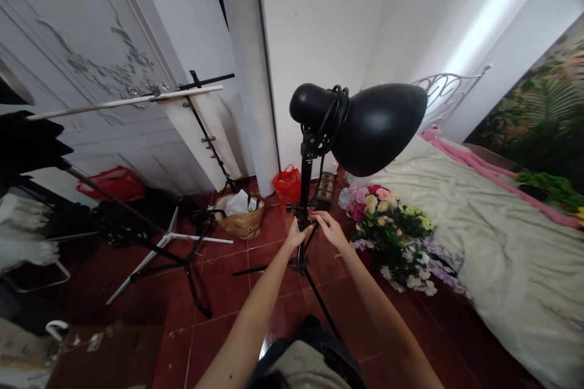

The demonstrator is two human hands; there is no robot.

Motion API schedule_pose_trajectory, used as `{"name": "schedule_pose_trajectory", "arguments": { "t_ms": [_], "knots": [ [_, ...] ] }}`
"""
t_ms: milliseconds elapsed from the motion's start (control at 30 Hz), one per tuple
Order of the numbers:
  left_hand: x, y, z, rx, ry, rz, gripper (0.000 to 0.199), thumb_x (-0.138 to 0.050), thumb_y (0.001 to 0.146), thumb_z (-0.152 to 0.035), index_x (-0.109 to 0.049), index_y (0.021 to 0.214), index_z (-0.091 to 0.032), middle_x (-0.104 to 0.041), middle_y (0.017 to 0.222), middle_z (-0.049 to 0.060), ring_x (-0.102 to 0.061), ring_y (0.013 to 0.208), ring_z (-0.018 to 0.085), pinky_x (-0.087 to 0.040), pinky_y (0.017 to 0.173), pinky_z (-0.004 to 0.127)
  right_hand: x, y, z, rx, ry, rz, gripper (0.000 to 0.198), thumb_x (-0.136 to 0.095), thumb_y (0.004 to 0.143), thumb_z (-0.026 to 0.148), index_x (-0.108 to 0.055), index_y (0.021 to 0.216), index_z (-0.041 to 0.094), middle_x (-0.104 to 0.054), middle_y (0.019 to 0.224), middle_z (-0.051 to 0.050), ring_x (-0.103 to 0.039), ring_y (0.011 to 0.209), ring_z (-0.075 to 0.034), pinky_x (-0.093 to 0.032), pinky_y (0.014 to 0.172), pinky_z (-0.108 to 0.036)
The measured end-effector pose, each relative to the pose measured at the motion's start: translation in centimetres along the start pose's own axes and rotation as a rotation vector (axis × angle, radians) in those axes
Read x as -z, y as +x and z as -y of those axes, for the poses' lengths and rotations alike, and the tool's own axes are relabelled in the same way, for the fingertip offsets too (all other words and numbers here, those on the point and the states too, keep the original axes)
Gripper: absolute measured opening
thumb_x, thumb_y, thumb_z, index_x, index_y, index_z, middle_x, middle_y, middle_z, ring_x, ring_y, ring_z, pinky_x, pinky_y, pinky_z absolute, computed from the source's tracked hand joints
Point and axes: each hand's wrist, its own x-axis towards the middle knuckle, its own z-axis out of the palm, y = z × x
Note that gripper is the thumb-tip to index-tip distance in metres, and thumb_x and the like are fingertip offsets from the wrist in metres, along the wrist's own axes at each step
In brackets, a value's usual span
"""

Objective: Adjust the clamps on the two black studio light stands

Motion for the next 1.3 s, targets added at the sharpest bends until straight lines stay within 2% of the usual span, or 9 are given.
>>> {"name": "schedule_pose_trajectory", "arguments": {
  "t_ms": [133,233,333,433,500,600,733,933,1300],
  "knots": [
    [-0.3,-0.1,-0.2,-0.036,0.005,-0.02,0.042,-0.076,0.063,-0.035,-0.053,0.094,-0.017,-0.062,0.098,0.006,-0.058,0.098,0.018,-0.043,0.093,0.036,-0.9,-0.7,-1.6,-0.012,0.019,0.002,0.038,-0.036,0.091,0.047,-0.057,0.108,0.021,-0.063,0.112,-0.009,-0.058,0.107,-0.018,-0.045,0.096,-0.035],
    [-0.3,-0.1,0.0,-0.038,0.028,-0.03,0.042,-0.075,0.063,-0.035,-0.053,0.095,-0.017,-0.061,0.1,0.007,-0.058,0.097,0.018,-0.043,0.092,0.035,-1.8,-0.4,-2.9,-0.043,0.03,-0.047,0.039,-0.037,0.089,0.05,-0.055,0.107,0.02,-0.063,0.109,-0.01,-0.06,0.103,-0.018,-0.047,0.091,-0.034],
    [-0.4,-0.1,0.0,-0.021,0.034,-0.032,0.04,-0.074,0.065,-0.034,-0.052,0.092,-0.016,-0.061,0.098,0.007,-0.058,0.094,0.017,-0.044,0.09,0.034,-2.5,0.2,-4.2,-0.135,0.012,-0.146,0.042,-0.044,0.084,0.053,-0.053,0.106,0.018,-0.067,0.091,-0.008,-0.064,0.085,-0.019,-0.051,0.079,-0.033],
    [-0.4,-0.1,-0.1,-0.01,0.038,-0.031,0.041,-0.075,0.065,-0.034,-0.051,0.093,-0.016,-0.061,0.096,0.006,-0.059,0.092,0.017,-0.045,0.089,0.034,-3.1,0.8,-5.0,-0.288,-0.079,-0.224,0.044,-0.05,0.08,0.053,-0.054,0.104,0.017,-0.063,0.068,-0.002,-0.061,0.063,-0.018,-0.05,0.064,-0.031],
    [-0.3,-0.1,0.0,-0.01,0.05,-0.031,0.042,-0.075,0.064,-0.034,-0.051,0.094,-0.016,-0.061,0.095,0.006,-0.059,0.092,0.017,-0.044,0.089,0.034,-3.4,1.1,-5.1,-0.341,-0.152,-0.274,0.04,-0.051,0.079,0.05,-0.055,0.101,0.016,-0.061,0.064,-0.001,-0.058,0.058,-0.018,-0.048,0.061,-0.031],
    [-0.3,0.1,0.3,-0.004,0.051,-0.028,0.044,-0.076,0.063,-0.033,-0.051,0.095,-0.016,-0.061,0.093,0.005,-0.059,0.09,0.017,-0.044,0.089,0.035,-3.5,1.1,-4.7,-0.228,-0.192,-0.331,0.033,-0.05,0.08,0.043,-0.057,0.098,0.017,-0.064,0.076,-0.005,-0.06,0.069,-0.019,-0.047,0.067,-0.031],
    [-0.5,0.1,0.2,0.022,0.036,-0.04,0.047,-0.077,0.062,-0.032,-0.05,0.097,-0.016,-0.062,0.092,0.004,-0.059,0.089,0.016,-0.045,0.089,0.035,-3.2,0.2,-4.3,-0.048,-0.115,-0.231,0.027,-0.043,0.086,0.039,-0.059,0.098,0.021,-0.066,0.099,-0.008,-0.06,0.091,-0.02,-0.047,0.077,-0.032],
    [-0.7,-0.2,-0.7,0.056,0.054,-0.076,0.049,-0.079,0.06,-0.03,-0.052,0.098,-0.016,-0.063,0.09,0.004,-0.06,0.088,0.017,-0.046,0.088,0.036,-3.2,-0.9,-4.7,-0.033,0.04,-0.214,0.029,-0.039,0.09,0.041,-0.056,0.103,0.021,-0.064,0.105,-0.008,-0.059,0.1,-0.019,-0.044,0.09,-0.035],
    [-0.4,0.1,0.5,0.001,0.077,-0.029,0.042,-0.073,0.066,-0.027,-0.051,0.1,-0.016,-0.061,0.104,0.009,-0.057,0.102,0.02,-0.042,0.094,0.037,-4.1,-0.9,-5.0,-0.073,0.218,-0.299,0.033,-0.044,0.088,0.047,-0.052,0.104,0.019,-0.063,0.102,-0.008,-0.059,0.099,-0.017,-0.043,0.094,-0.034]
  ]
}}
